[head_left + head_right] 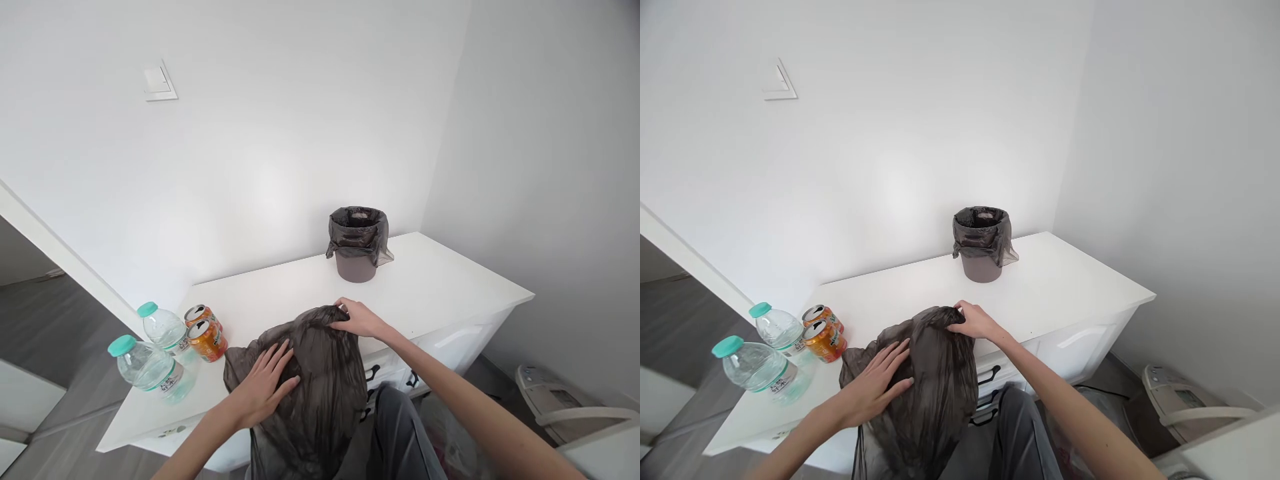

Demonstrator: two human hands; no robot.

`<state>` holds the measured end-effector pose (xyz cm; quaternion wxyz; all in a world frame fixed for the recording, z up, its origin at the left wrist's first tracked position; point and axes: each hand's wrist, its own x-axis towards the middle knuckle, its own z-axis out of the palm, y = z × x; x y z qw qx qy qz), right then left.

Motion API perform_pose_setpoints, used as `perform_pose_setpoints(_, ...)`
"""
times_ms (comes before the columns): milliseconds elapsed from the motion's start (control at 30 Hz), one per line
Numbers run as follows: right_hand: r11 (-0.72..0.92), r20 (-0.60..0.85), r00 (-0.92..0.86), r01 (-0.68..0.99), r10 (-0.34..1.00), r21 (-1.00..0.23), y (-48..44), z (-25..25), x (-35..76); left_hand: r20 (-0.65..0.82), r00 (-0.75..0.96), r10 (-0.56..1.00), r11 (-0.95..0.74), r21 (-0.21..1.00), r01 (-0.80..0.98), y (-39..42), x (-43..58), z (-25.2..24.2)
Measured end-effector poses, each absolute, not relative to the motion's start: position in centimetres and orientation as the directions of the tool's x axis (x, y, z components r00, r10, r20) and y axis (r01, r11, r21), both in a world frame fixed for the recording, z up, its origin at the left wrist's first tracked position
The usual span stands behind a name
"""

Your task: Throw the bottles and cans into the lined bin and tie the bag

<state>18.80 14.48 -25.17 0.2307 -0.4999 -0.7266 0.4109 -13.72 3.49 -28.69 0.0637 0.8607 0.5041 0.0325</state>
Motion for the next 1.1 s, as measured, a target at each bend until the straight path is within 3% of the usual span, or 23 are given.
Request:
perform_pose_setpoints(100,0.209,-0.011,-0.432,0.457,0.902,-0.865,12.6,-20.8,20.3,0.038,0.501,0.865,-0.502,0.083,0.861,3.2,-16.0,-31.6)
perform_pose_setpoints(200,0.182,-0.044,-0.508,0.387,0.860,-0.904,10.4,-16.8,23.1,0.127,0.506,0.853,-0.518,0.094,0.850,2.9,-17.3,-31.6)
perform_pose_setpoints(333,0.232,-0.053,-0.567,0.418,0.822,-0.878,7.7,-13.5,25.8,0.288,0.410,0.865,-0.484,0.266,0.834,2.9,-16.2,-28.3)
perform_pose_setpoints(433,0.319,-0.001,-0.518,0.528,0.855,-0.787,5.9,-12.5,25.9,0.400,0.267,0.877,-0.438,0.434,0.787,3.7,-13.2,-25.2)
perform_pose_setpoints(533,0.416,0.011,-0.542,0.633,0.841,-0.653,3.9,-11.7,25.1,0.345,0.248,0.905,-0.417,0.611,0.673,5.1,-9.4,-22.6)
perform_pose_setpoints(667,0.640,0.025,-0.709,0.621,0.705,-0.453,1.6,-10.2,24.6,0.109,0.495,0.862,-0.390,0.766,0.510,6.4,-5.0,-21.2)
perform_pose_setpoints(767,0.702,0.059,-0.739,0.608,0.671,-0.369,0.5,-9.2,25.4,-0.016,0.671,0.741,-0.430,0.757,0.493,6.5,-3.5,-21.8)
perform_pose_setpoints(833,0.685,0.116,-0.697,0.638,0.708,-0.351,0.3,-9.0,26.6,-0.034,0.701,0.712,-0.469,0.720,0.511,6.6,-3.7,-22.6)
perform_pose_setpoints(1000,0.541,0.252,-0.479,0.752,0.841,-0.377,2.7,-10.9,30.4,0.108,0.538,0.836,-0.481,0.618,0.622,8.1,-7.7,-22.5)
perform_pose_setpoints(1100,0.496,0.358,-0.363,0.759,0.860,-0.423,6.5,-14.2,31.7,0.159,0.401,0.902,-0.426,0.483,0.765,9.9,-10.7,-20.3)
